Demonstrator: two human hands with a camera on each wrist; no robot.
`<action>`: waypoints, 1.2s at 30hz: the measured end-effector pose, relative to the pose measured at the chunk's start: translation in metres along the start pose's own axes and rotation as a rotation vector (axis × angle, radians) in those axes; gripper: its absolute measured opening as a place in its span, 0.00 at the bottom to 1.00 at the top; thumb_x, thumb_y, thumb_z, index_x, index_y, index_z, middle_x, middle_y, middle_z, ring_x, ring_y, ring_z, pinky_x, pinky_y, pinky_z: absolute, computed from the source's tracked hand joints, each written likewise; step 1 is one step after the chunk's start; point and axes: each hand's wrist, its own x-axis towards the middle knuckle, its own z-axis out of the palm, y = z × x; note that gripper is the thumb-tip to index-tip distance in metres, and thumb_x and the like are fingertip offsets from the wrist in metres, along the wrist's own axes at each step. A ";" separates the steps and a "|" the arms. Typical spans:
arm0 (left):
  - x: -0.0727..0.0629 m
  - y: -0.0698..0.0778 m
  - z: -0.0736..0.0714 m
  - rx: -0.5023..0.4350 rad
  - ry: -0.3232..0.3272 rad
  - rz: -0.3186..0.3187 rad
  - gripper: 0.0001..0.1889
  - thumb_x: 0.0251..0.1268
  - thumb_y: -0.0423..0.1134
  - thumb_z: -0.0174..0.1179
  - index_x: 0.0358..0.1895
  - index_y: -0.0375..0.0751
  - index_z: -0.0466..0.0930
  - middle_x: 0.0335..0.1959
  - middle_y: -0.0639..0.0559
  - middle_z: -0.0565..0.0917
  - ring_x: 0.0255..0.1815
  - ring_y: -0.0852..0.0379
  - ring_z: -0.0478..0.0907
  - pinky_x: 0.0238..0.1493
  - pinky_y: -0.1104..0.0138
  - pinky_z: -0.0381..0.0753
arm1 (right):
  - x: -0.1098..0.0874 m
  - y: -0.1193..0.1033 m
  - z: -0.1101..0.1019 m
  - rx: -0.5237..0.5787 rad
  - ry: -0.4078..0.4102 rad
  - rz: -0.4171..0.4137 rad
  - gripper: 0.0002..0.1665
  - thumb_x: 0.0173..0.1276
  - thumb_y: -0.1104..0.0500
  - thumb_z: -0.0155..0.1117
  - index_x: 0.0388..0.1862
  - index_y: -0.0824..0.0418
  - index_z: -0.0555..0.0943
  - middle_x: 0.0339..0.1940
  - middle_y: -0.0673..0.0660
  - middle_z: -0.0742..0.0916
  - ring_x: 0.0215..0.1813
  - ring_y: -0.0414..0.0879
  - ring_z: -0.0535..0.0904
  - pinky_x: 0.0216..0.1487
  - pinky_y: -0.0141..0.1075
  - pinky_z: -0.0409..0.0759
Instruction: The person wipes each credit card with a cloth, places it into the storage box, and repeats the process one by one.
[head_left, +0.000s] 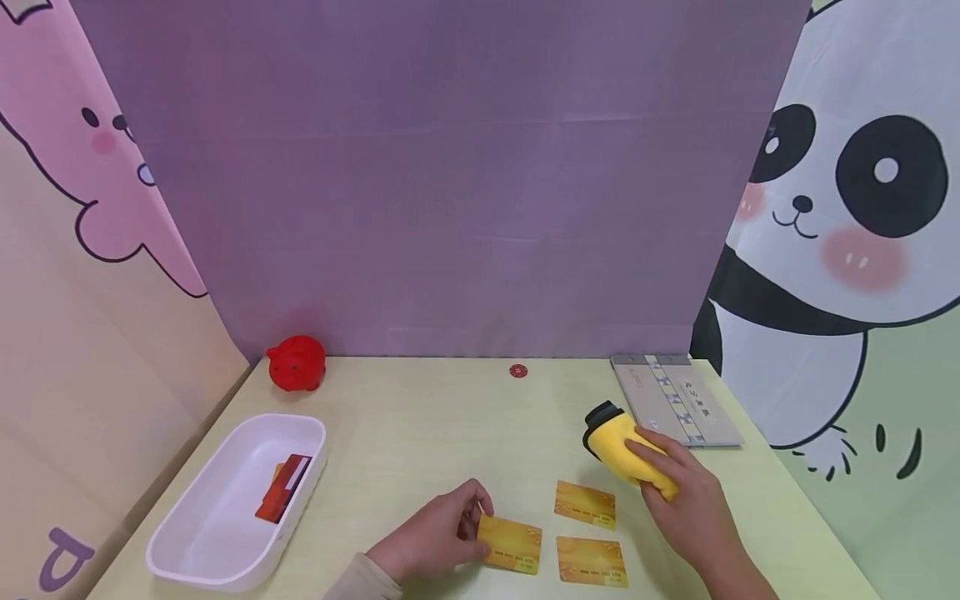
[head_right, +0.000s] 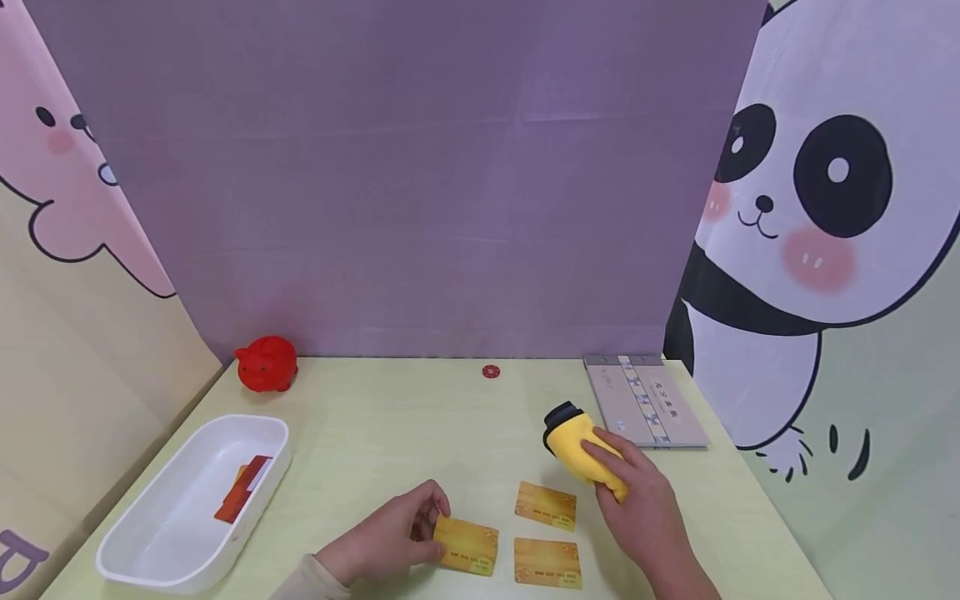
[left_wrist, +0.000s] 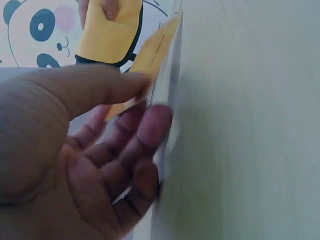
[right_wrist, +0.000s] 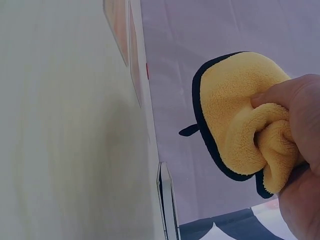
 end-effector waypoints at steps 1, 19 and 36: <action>0.001 -0.001 0.000 -0.041 0.017 -0.003 0.21 0.63 0.31 0.73 0.51 0.52 0.73 0.38 0.54 0.78 0.32 0.64 0.77 0.38 0.72 0.77 | 0.000 0.000 0.000 0.000 -0.001 0.000 0.36 0.56 0.77 0.74 0.62 0.53 0.87 0.69 0.51 0.82 0.66 0.61 0.80 0.60 0.08 0.53; 0.004 0.001 -0.001 -0.511 0.196 0.100 0.20 0.74 0.26 0.62 0.65 0.38 0.71 0.46 0.43 0.71 0.39 0.46 0.89 0.42 0.65 0.88 | 0.000 -0.008 0.004 0.033 0.013 0.000 0.36 0.56 0.78 0.75 0.63 0.52 0.87 0.69 0.52 0.81 0.66 0.61 0.79 0.61 0.09 0.56; 0.001 0.009 0.008 -0.579 0.250 0.118 0.22 0.73 0.26 0.62 0.66 0.38 0.70 0.47 0.40 0.73 0.39 0.38 0.89 0.43 0.66 0.87 | 0.000 -0.032 0.016 0.084 0.059 -0.081 0.39 0.53 0.81 0.73 0.62 0.53 0.87 0.70 0.49 0.81 0.67 0.59 0.79 0.63 0.13 0.62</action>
